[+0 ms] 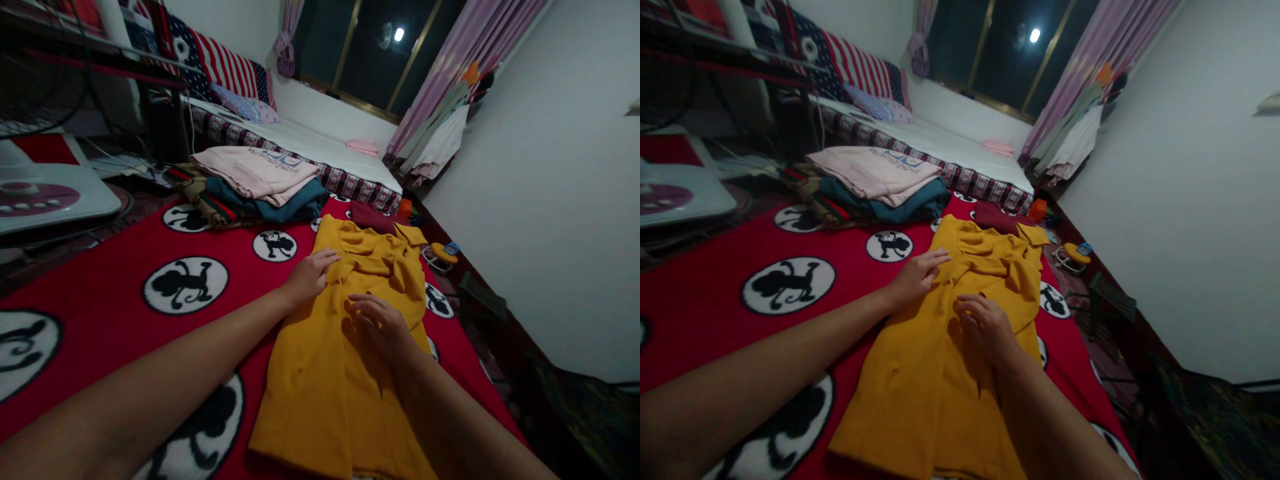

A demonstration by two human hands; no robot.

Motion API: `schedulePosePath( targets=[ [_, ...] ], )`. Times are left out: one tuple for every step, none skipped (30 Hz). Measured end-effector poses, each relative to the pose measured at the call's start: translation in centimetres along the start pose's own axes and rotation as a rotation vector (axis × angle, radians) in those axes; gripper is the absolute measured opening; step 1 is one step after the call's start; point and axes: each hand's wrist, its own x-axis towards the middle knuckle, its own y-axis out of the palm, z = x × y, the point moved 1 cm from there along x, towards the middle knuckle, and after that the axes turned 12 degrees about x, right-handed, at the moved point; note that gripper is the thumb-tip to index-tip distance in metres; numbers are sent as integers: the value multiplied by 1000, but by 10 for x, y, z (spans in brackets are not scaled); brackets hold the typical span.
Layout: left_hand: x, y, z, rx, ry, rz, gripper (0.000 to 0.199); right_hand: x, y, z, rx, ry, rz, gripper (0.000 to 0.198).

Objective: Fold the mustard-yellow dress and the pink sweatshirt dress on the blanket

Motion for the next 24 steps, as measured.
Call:
schedulePosePath(
  targets=[
    [-1,2,0,13,6,20,46,0,3,0,-2,18,4,25],
    [-1,5,1,23,8,41,46,1,7,0,-11,25,16,30],
    [-2,6,2,27,7,57,46,3,11,1,-29,22,32,33],
    [-2,7,3,27,6,68,46,5,15,3,-52,10,51,34],
    [-3,8,4,25,4,71,45,8,18,4,-76,-8,71,34],
    [-3,7,5,22,1,69,45,11,21,6,-96,-30,89,33],
    [-3,7,6,20,-2,64,44,13,23,8,-110,-54,104,31],
    [-3,6,6,19,-4,61,43,15,23,9,-118,-71,114,30],
    [-3,4,5,22,-3,61,42,17,22,10,-116,-82,116,29],
    [-4,3,4,27,0,62,41,18,20,12,-106,-88,107,28],
    [-4,2,2,36,6,68,40,19,17,13,-89,-94,86,28],
    [-4,0,0,49,15,76,40,20,12,14,-68,-100,57,28],
    [-4,-1,-3,66,27,86,40,20,8,16,-45,-105,22,28],
    [-4,-2,-7,88,46,99,40,20,3,17,-24,-109,-9,29],
    [-5,-3,-12,117,68,113,40,18,-2,18,-8,-113,-33,29],
    [-6,-4,-16,150,95,129,40,17,-5,19,1,-115,-43,30],
    [-7,-5,-21,188,121,148,40,14,-7,20,2,-111,-40,30],
    [-9,-5,-25,227,145,171,39,11,-8,19,-1,-105,-27,31],
    [-11,-5,-29,268,160,203,39,8,-8,18,-6,-100,-3,32],
    [-14,-3,-31,306,160,244,40,4,-6,16,-7,-96,30,33],
    [-16,-2,-33,342,146,291,43,2,-5,13,-1,-86,70,34],
    [-18,0,-33,373,124,340,47,0,-4,9,13,-72,99,33],
    [-21,3,-33,398,99,380,52,-1,-3,3,28,-52,98,33],
    [-22,5,-33,418,78,408,56,1,-4,-3,36,-29,65,31]
  ],
)
